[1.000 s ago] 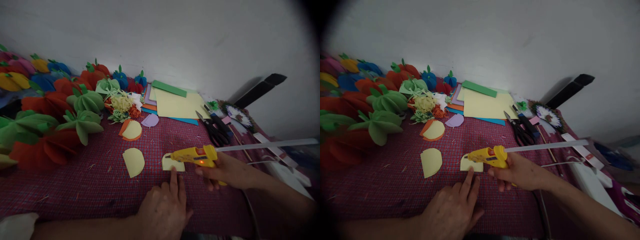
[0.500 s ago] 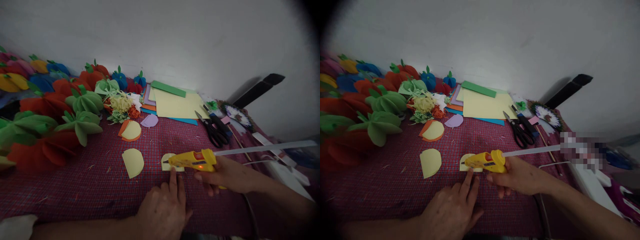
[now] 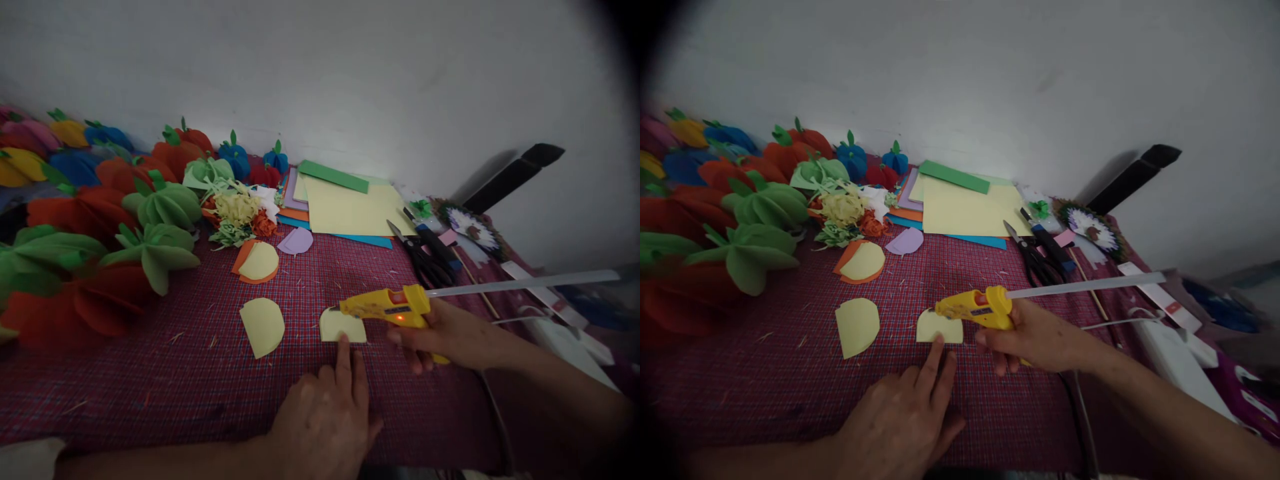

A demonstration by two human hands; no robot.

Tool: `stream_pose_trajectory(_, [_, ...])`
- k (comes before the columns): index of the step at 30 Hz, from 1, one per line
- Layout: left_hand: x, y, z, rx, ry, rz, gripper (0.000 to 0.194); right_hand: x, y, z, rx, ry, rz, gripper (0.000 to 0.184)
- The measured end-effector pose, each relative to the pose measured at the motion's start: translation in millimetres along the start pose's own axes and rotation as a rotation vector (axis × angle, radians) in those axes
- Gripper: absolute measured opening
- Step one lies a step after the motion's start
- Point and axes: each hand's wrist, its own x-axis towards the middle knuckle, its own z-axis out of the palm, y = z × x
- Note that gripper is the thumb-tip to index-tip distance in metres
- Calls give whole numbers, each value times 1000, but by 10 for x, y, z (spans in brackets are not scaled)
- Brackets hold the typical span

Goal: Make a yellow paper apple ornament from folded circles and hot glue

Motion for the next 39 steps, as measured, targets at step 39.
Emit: stream_pose_trajectory(39, [-1,12,63,83,42,-4,51,-319,145,-127,36,14,89,34])
